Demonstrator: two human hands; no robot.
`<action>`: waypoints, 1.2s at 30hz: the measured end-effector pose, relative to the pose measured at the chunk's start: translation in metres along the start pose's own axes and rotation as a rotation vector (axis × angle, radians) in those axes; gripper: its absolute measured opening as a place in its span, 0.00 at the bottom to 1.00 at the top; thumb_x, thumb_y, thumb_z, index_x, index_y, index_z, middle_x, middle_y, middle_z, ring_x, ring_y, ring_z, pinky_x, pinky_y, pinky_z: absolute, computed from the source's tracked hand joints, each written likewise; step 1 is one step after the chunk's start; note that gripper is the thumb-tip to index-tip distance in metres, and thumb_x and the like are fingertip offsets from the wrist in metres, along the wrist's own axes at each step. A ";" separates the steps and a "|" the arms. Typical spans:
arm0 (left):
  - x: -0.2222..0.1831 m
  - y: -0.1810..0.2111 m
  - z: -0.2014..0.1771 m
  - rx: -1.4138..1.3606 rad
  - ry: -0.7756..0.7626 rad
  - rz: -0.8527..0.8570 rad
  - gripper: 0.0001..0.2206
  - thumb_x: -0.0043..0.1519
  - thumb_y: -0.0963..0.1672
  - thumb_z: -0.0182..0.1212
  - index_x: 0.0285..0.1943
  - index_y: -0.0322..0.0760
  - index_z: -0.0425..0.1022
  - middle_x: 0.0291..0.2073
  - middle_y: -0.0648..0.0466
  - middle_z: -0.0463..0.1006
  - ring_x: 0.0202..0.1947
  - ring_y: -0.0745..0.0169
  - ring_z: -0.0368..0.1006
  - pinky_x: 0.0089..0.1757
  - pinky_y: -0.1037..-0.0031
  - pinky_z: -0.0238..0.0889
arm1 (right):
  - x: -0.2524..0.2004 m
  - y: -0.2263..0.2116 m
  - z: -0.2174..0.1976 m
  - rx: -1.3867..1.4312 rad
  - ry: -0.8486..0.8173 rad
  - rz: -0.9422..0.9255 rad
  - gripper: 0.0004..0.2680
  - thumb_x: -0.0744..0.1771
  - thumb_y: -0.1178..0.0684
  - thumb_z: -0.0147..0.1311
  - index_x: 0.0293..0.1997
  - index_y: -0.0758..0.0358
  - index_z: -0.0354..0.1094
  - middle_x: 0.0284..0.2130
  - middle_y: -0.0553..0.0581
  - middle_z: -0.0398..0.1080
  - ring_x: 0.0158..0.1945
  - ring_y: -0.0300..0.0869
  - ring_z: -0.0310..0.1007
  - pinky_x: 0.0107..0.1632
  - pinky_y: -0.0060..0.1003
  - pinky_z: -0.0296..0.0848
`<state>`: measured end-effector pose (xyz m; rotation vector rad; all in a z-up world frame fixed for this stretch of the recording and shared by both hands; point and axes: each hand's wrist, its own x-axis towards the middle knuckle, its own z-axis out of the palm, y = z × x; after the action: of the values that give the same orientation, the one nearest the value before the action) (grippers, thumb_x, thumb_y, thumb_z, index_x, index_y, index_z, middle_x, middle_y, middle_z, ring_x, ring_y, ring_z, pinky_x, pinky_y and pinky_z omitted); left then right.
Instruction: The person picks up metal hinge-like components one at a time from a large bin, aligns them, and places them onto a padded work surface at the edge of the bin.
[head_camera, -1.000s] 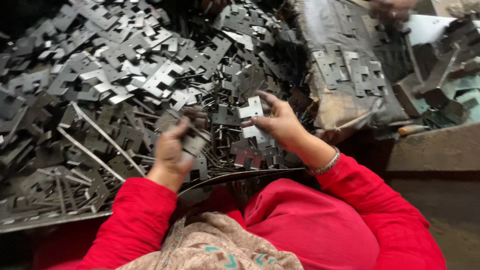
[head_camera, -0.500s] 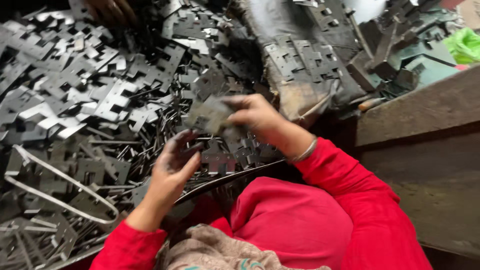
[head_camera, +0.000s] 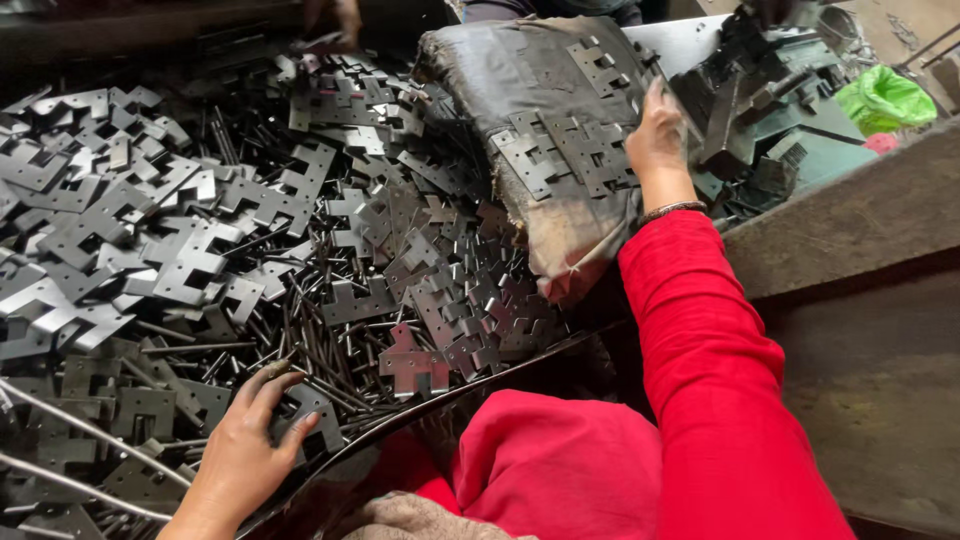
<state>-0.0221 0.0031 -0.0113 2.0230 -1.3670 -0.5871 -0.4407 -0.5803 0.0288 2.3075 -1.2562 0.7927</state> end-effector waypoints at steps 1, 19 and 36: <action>-0.002 -0.001 -0.002 0.021 -0.012 -0.015 0.24 0.52 0.48 0.69 0.59 0.41 0.75 0.63 0.49 0.71 0.59 0.44 0.71 0.53 0.61 0.67 | -0.002 0.006 0.007 -0.056 -0.147 0.030 0.27 0.60 0.66 0.49 0.68 0.85 0.54 0.48 0.84 0.70 0.51 0.69 0.73 0.55 0.49 0.71; -0.034 -0.009 0.011 0.301 0.077 0.097 0.18 0.53 0.44 0.67 0.53 0.39 0.78 0.51 0.54 0.79 0.55 0.46 0.71 0.54 0.57 0.65 | -0.017 -0.184 -0.108 0.154 -0.347 -0.065 0.25 0.62 0.34 0.68 0.48 0.73 0.76 0.44 0.73 0.75 0.50 0.61 0.74 0.56 0.53 0.70; -0.036 -0.002 0.012 0.374 0.124 0.069 0.24 0.49 0.47 0.69 0.56 0.37 0.78 0.59 0.43 0.72 0.58 0.39 0.67 0.52 0.56 0.64 | -0.008 -0.159 -0.073 0.215 -0.337 0.284 0.23 0.59 0.35 0.69 0.48 0.66 0.77 0.47 0.72 0.74 0.54 0.61 0.69 0.57 0.52 0.65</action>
<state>-0.0420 0.0343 -0.0200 2.2471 -1.5525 -0.1783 -0.3298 -0.4499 0.0683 2.5454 -1.7532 0.6731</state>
